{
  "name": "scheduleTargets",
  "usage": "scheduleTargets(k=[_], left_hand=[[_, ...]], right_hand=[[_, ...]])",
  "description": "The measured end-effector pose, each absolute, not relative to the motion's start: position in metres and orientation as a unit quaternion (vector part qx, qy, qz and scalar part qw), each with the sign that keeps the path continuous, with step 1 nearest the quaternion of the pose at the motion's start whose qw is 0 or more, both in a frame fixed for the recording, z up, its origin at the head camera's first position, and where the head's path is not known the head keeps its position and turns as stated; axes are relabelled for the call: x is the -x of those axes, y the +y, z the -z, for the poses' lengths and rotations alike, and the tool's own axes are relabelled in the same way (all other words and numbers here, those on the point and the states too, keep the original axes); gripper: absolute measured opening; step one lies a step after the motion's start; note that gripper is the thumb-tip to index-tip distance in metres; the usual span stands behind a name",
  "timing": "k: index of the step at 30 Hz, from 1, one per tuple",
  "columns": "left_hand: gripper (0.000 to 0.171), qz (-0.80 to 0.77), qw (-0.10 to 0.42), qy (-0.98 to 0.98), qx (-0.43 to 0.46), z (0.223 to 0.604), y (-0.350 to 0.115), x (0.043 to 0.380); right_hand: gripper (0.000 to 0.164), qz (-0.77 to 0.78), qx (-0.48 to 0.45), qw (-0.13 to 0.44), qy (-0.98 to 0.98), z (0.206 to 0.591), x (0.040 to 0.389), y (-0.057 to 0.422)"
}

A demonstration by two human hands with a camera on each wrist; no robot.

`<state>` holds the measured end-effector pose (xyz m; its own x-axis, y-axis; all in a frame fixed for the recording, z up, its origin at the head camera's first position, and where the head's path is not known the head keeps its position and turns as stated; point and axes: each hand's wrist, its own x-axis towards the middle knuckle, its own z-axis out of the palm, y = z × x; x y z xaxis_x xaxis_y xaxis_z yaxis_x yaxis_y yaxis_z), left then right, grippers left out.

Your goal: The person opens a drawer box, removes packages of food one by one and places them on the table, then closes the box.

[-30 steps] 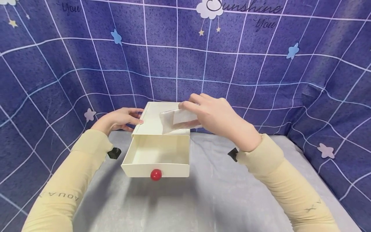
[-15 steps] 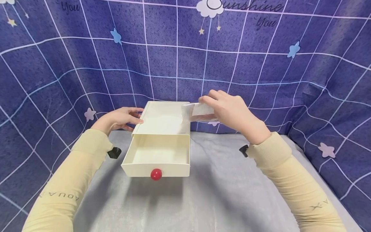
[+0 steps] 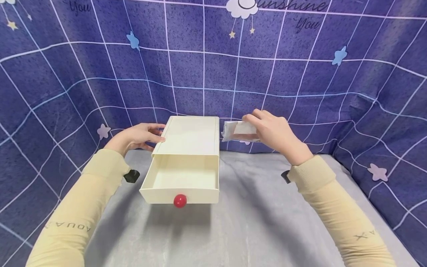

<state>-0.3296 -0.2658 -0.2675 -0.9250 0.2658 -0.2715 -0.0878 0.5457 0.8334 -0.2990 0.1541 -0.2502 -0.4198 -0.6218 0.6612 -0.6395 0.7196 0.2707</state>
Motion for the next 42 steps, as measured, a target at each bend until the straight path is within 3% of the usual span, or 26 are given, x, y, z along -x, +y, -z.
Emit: scheduleTargets(k=[17, 23, 37, 42], left_hand=[[0.08, -0.48, 0.185, 0.856, -0.054, 0.269, -0.268, 0.328], [0.08, -0.484, 0.18, 0.855, -0.053, 0.269, -0.267, 0.329], [0.08, -0.482, 0.183, 0.855, -0.051, 0.27, -0.267, 0.329], [0.08, -0.481, 0.184, 0.856, -0.051, 0.268, -0.265, 0.329]], right_hand=[[0.048, -0.025, -0.35, 0.416, -0.839, 0.307, 0.339, 0.167], [0.042, -0.035, -0.334, 0.417, -0.845, 0.323, 0.349, 0.166], [0.03, -0.034, -0.307, 0.386, -0.869, 0.377, 0.371, 0.167], [0.033, -0.031, -0.3, 0.369, -0.879, 0.39, 0.379, 0.167]])
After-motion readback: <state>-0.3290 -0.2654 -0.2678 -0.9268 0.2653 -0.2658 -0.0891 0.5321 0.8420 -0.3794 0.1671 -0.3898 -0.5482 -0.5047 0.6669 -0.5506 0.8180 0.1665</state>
